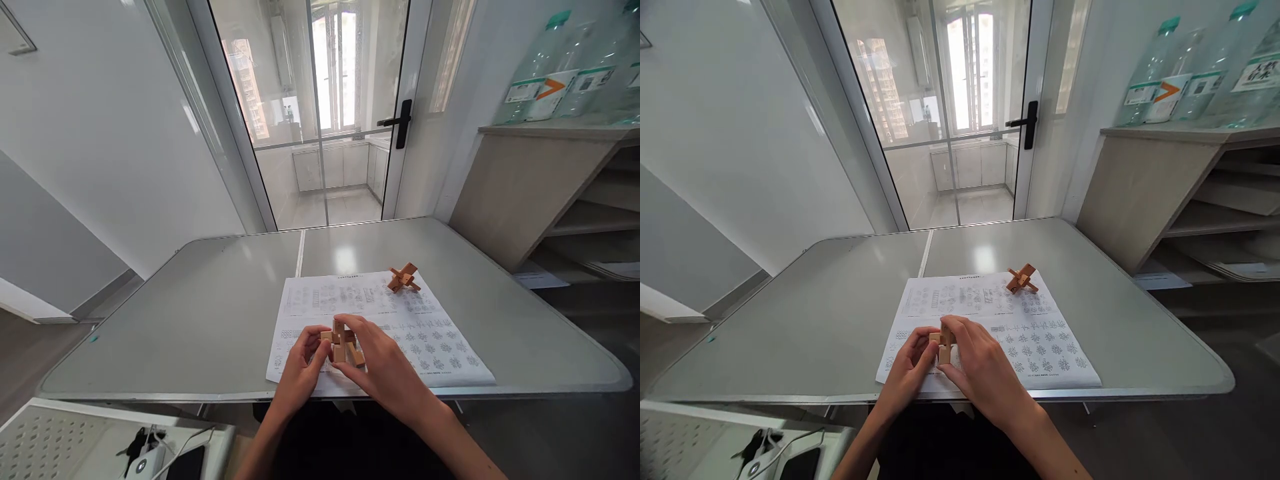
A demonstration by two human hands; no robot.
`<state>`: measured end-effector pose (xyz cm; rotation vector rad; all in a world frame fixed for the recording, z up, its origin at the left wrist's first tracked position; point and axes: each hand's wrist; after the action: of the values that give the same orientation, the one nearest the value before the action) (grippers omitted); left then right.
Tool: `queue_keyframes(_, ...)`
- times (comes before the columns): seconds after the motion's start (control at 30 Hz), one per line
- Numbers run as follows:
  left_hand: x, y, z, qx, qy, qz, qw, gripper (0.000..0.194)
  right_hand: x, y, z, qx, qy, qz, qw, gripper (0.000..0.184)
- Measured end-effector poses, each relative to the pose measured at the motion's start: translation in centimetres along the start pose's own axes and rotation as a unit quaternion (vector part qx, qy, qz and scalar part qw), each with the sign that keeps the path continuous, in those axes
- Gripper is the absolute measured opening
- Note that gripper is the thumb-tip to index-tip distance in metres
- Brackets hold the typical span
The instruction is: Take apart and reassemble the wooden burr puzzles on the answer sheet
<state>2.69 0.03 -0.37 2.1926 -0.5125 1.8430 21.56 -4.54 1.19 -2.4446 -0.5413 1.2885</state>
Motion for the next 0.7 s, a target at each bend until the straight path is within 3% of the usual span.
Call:
queue_keyframes(0.23,0.47,-0.06,0.18,-0.012,0.002,-0.006,1.000,0.034,0.72,-0.22,0.37,-0.014,0.040,-0.006,0.999,0.072)
queue_keyframes(0.53,0.26,0.16,0.22,-0.022,-0.012,0.008,1.000,0.030,-0.08,-0.36,0.09,-0.031,0.051,0.011,0.998,0.051)
queue_keyframes(0.7,0.27,0.23,0.40,-0.011,0.007,-0.005,1.000,0.044,-0.07,-0.43,0.36,-0.027,0.066,0.005,0.997,0.047)
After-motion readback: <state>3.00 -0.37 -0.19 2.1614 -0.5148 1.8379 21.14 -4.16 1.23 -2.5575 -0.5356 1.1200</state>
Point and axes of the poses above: each hand's wrist, its own y-axis away from the middle knuckle, its own z-axis out of the palm, x = y × z, and after that the axes turned 3 degrees about -y, right-handed
